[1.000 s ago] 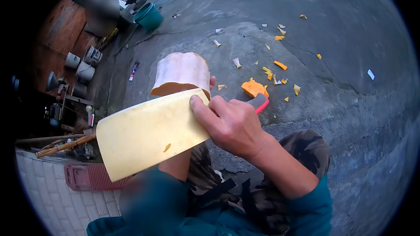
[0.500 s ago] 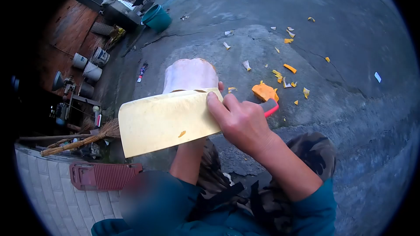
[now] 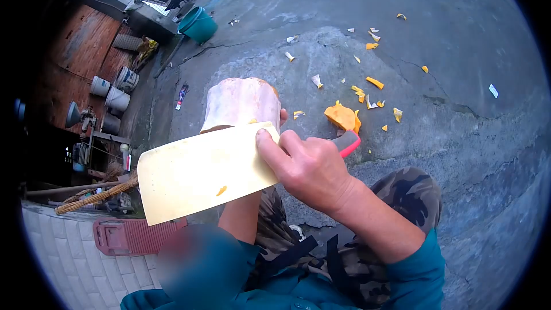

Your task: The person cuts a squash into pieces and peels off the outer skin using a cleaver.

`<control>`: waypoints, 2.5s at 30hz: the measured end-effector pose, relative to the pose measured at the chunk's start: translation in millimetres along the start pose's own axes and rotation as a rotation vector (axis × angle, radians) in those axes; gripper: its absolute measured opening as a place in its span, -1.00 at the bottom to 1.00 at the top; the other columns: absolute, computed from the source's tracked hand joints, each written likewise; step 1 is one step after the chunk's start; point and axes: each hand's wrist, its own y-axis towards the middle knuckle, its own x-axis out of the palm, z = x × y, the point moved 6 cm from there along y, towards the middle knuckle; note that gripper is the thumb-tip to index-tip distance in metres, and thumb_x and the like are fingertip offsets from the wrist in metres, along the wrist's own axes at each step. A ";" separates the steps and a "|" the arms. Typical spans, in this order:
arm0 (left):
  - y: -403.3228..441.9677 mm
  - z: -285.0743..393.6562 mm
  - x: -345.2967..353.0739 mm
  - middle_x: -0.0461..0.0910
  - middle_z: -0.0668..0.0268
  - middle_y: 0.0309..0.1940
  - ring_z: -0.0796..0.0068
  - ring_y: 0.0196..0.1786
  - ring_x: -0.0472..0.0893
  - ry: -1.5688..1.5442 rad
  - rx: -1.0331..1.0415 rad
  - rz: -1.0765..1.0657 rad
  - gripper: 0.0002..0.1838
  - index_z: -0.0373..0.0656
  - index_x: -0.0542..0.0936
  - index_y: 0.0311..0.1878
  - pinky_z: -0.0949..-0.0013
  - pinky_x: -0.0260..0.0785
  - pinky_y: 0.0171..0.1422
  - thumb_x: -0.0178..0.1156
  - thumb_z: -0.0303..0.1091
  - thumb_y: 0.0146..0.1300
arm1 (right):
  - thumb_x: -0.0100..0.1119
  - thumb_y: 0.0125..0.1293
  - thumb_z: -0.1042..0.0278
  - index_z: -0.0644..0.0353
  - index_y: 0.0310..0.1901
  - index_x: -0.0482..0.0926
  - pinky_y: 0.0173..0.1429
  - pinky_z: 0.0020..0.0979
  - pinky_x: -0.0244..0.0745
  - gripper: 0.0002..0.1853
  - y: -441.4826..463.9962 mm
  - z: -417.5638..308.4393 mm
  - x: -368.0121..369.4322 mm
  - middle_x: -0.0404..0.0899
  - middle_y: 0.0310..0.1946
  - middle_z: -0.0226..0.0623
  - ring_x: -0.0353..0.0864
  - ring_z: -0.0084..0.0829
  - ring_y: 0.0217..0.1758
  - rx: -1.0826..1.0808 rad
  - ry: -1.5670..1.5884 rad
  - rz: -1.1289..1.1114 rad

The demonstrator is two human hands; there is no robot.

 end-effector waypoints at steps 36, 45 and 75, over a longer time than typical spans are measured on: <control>11.2 2.1 -15.3 0.39 0.18 0.22 0.20 0.27 0.42 0.326 0.131 0.171 -0.32 -0.12 0.25 0.35 0.04 0.25 0.42 0.22 -0.09 0.24 | 0.16 0.08 0.46 0.20 -0.02 0.51 -0.51 -0.42 0.44 -0.64 -1.9 16.0 6.4 0.42 -0.54 -0.34 0.53 -0.44 -0.61 0.050 0.008 -0.019; 9.3 1.1 -15.3 0.39 0.22 0.24 0.24 0.29 0.42 0.253 0.071 0.131 -0.36 -0.09 0.27 0.34 0.06 0.29 0.39 0.14 -0.01 0.30 | 0.16 0.06 0.42 0.21 0.00 0.51 -0.55 -0.45 0.40 -0.61 -7.7 12.7 6.2 0.38 -0.55 -0.38 0.50 -0.47 -0.64 0.008 -0.046 -0.084; -1.8 19.1 -5.4 0.46 0.21 0.08 0.19 0.16 0.48 0.888 0.205 0.369 -0.16 -0.20 0.34 0.26 0.12 0.35 0.30 0.28 -0.45 -0.29 | 0.10 0.21 0.52 0.20 -0.14 0.49 -0.21 -0.04 0.50 -0.82 -30.6 99.5 46.0 0.63 -0.35 0.01 0.64 0.03 -0.23 0.649 0.284 -0.138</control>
